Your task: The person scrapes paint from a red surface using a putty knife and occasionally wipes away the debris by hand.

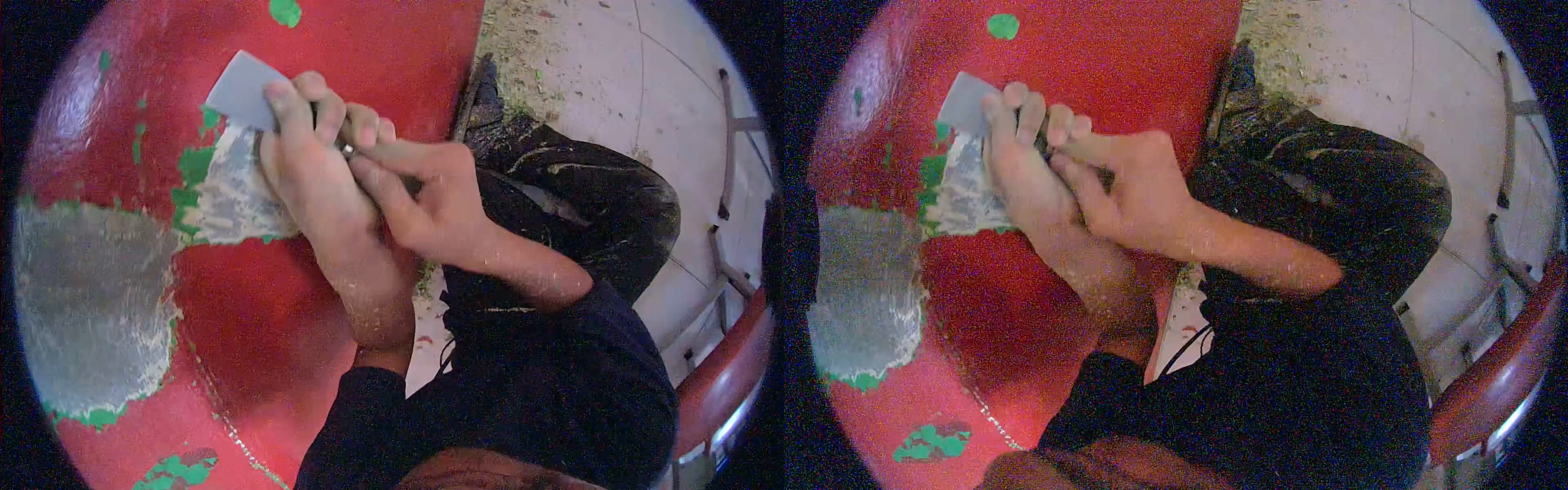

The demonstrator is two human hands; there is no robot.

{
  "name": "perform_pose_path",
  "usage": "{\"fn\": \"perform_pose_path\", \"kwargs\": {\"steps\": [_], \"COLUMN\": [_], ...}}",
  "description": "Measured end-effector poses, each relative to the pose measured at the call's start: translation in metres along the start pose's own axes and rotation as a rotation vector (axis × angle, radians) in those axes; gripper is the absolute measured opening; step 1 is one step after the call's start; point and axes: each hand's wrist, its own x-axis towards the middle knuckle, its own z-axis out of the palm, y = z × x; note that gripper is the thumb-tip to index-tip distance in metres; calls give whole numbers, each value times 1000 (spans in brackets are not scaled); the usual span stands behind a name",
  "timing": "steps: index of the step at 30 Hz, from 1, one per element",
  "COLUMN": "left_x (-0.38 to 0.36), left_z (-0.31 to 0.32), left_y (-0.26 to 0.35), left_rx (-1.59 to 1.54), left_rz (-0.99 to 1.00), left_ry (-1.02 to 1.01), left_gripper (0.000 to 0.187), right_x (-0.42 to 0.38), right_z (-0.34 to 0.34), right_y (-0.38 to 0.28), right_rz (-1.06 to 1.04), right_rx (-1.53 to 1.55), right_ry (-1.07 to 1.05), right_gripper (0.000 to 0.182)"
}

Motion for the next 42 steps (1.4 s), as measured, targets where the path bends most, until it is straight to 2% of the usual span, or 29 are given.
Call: {"fn": "perform_pose_path", "kwargs": {"steps": [3,5,7,13,14,16,19,20,23,24,26,27,29,30,31,35,36,39,40,42], "left_x": [-6,-4,0,-4,4,7,-16,-17,-1,-2,-14,-17,-11,-2,3,-16,-10,6,4,-8], "left_z": [-1,0,1,2,5,15,-10,-12,-3,-3,-18,-21,-23,-19,-14,-23,-22,-22,-32,-19], "left_y": [-6,-10,-5,-6,-2,9,-12,-17,-12,-13,-17,-15,-14,-5,-2,-15,-16,5,-1,-9], "left_rx": [8,37,-50,-88,-90,-144,-99,-63,-144,-55,-151,-189,-192,-214,-243,-172,-159,-277,-368,-211], "left_rz": [7,2,-9,1,24,33,-28,-42,22,59,28,16,61,55,54,38,85,-15,-86,35], "left_ry": [25,74,-10,-25,-31,-54,-57,31,62,78,-9,-58,-75,-88,-100,-70,-50,-149,-283,-71], "left_gripper": [34,34,33,30,30,28,27,27,25,23,23,23,24,25,25,25,24,24,23,23], "right_x": [-16,-11,-1,1,7,3,-2,-3,-5,-5,-10,-5,4,9,5,16,19,2,-2,1], "right_z": [-16,-12,-11,-18,-15,-17,-25,-26,-24,-26,-31,-32,-33,-30,-32,-38,-40,-34,-33,-37], "right_y": [-7,-4,-12,-9,-8,-14,-11,-5,0,1,5,4,6,1,2,-1,1,0,-2,-4], "right_rz": [118,66,8,-8,-28,7,63,77,100,125,210,177,129,217,198,156,171,377,439,526], "right_rx": [-138,-136,-159,-196,-154,-106,-70,-49,21,55,156,146,137,231,217,217,243,449,500,586], "right_ry": [-161,-139,-85,-156,-89,-108,-246,-284,-280,-306,-368,-392,-441,-434,-425,-465,-484,-422,-427,-489], "right_gripper": [14,9,7,7,8,8,10,10,12,13,17,17,16,17,17,20,21,25,26,28]}}
